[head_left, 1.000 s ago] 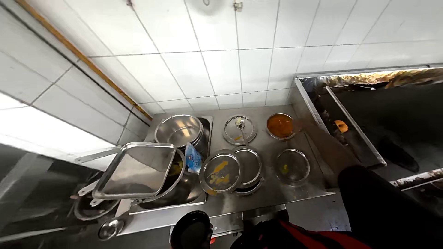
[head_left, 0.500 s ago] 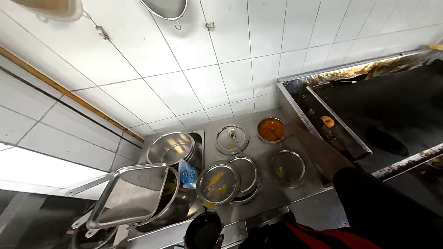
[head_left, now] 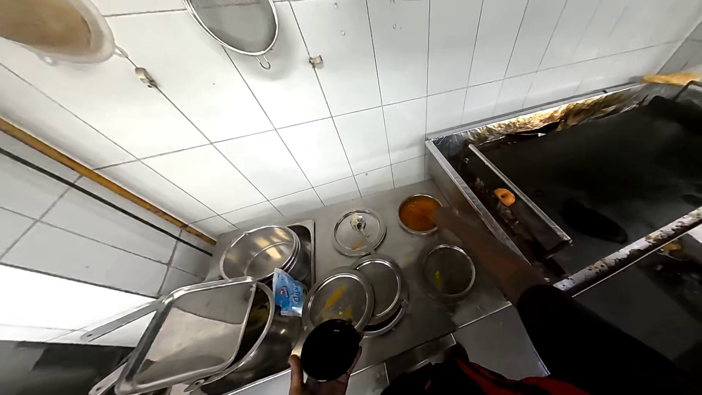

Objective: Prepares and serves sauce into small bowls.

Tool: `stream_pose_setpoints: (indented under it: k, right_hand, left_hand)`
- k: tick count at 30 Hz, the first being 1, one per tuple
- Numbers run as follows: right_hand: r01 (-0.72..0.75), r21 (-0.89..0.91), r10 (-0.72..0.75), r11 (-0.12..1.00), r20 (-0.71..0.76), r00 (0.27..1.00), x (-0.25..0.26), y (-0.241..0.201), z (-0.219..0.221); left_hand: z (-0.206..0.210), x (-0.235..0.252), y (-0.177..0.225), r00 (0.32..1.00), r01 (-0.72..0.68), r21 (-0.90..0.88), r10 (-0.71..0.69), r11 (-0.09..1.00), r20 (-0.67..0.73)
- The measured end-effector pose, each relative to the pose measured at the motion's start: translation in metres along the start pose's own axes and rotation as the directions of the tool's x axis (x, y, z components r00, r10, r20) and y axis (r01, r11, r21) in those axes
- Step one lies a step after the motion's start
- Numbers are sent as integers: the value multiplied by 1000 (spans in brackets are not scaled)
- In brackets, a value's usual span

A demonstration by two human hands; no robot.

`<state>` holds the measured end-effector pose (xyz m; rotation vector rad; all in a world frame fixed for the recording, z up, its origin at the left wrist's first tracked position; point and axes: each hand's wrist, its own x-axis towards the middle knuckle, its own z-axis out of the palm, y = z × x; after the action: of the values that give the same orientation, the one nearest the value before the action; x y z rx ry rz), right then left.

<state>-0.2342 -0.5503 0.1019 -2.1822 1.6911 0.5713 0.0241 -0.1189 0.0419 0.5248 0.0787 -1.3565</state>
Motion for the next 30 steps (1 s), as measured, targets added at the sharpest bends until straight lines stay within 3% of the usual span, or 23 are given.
stream_pose_setpoints:
  k: [2, 5, 9, 15, 18, 22, 25, 30]
  right_hand:
    - [52, 54, -54, 997, 35, 998, 14, 14, -15]
    - [19, 301, -44, 953, 74, 996, 37, 47, 2]
    - [33, 554, 3, 832, -65, 998, -15, 65, 54]
    - [-32, 886, 186, 463, -62, 981, -29, 79, 129]
    - [-10, 930, 197, 367, -67, 978, -34, 84, 143]
    - [-11, 962, 198, 273, -45, 979, -42, 86, 156]
    - [17, 967, 151, 256, -57, 987, -40, 98, 175]
    - [-43, 968, 147, 248, 7, 989, -68, 97, 148]
  left_hand:
    - [5, 5, -1, 997, 6, -56, -1, 998, 81]
    - [8, 10, -1, 987, -19, -122, 38, 992, 155]
    - [7, 20, -14, 989, -135, -161, 142, 978, 38]
    - [5, 44, -27, 993, -103, 191, 112, 976, -35]
    - [24, 68, -29, 989, -92, 179, 111, 980, -100]
    - [47, 115, -33, 999, -14, 34, 12, 999, 36]
    - [61, 158, -44, 996, 27, 57, -31, 998, 78]
    - [74, 226, -67, 991, 77, 76, -85, 994, 104]
